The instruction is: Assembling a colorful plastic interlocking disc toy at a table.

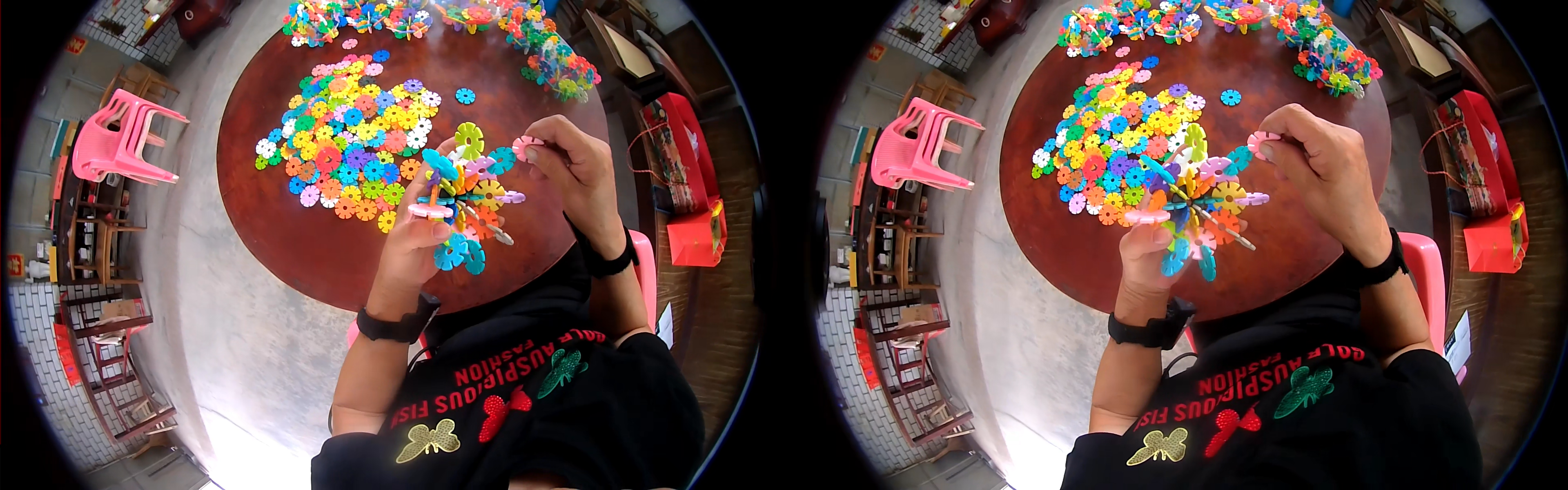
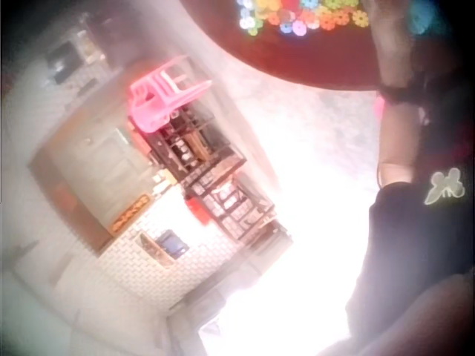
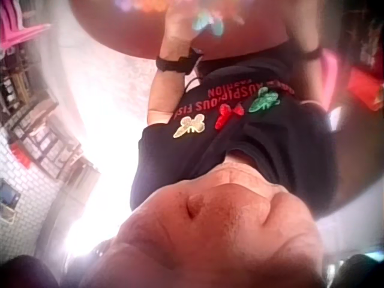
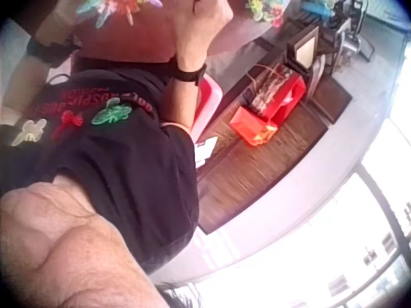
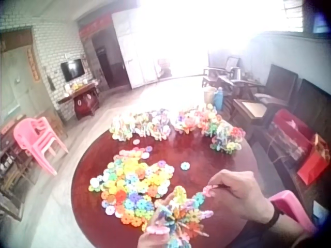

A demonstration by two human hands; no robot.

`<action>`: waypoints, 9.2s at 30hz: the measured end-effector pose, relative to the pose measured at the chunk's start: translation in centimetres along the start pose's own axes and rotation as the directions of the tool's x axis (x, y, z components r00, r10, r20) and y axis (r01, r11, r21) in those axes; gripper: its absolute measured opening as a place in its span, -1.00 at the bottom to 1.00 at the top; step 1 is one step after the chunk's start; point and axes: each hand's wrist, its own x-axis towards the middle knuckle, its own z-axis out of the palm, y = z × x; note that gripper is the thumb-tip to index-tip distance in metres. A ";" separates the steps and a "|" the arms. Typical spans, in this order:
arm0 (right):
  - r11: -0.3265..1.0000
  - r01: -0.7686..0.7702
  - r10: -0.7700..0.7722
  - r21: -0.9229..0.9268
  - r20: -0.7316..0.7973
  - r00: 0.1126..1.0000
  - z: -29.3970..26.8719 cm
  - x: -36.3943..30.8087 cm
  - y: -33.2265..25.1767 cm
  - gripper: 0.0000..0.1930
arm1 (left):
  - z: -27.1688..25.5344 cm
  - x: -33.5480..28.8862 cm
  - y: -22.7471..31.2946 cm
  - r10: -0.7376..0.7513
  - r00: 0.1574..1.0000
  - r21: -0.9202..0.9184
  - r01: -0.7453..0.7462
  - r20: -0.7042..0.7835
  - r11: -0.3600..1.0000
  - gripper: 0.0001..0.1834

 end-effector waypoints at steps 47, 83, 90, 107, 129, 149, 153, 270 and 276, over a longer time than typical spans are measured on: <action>1.000 -0.009 0.006 0.010 0.279 0.960 -0.7 0.0 0.2 -0.95 | -0.5 0.5 -0.5 -0.004 0.999 -0.035 0.005 0.046 0.999 -0.21; 0.997 0.078 -0.076 0.028 -0.064 0.995 -0.5 -0.8 -2.5 -0.98 | 1.7 -0.1 -1.0 0.170 0.984 0.039 -0.172 0.050 0.984 -0.11; 0.998 0.056 -0.056 0.039 -0.015 0.998 -0.3 -0.7 -2.6 -0.97 | 1.0 0.1 -1.2 0.241 0.968 0.110 -0.249 0.075 0.962 0.00; 0.988 0.130 -0.130 -0.080 -0.002 0.991 0.6 -0.2 -1.0 -0.98 | 0.5 -0.1 -0.4 0.058 0.998 -0.070 -0.057 0.016 0.996 -0.11; 0.970 -0.184 0.068 0.161 0.545 0.836 2.2 8.3 0.7 -0.81 | -3.5 1.4 -1.1 -0.127 0.992 -0.380 0.114 -0.010 0.918 -0.34; 0.819 0.190 0.073 -0.541 0.427 0.901 4.1 8.8 15.6 -0.76 | -4.6 1.6 -0.3 -0.020 0.995 -0.422 -0.025 -0.101 0.906 -0.31; 0.845 0.063 0.203 -0.531 0.427 0.881 2.9 8.0 14.8 -0.74 | -4.9 1.4 -0.4 -0.029 0.994 -0.430 -0.017 -0.101 0.903 -0.32; 0.997 0.072 -0.072 0.004 0.186 0.980 0.3 1.4 -2.8 -0.83 | -2.1 0.7 -0.8 -0.184 0.981 -0.679 0.171 0.055 0.714 -0.14; 0.968 0.252 -0.248 0.002 0.175 0.953 0.4 1.8 -3.2 -0.81 | -2.0 0.3 -0.6 -0.168 0.973 -0.640 0.232 0.161 0.732 -0.10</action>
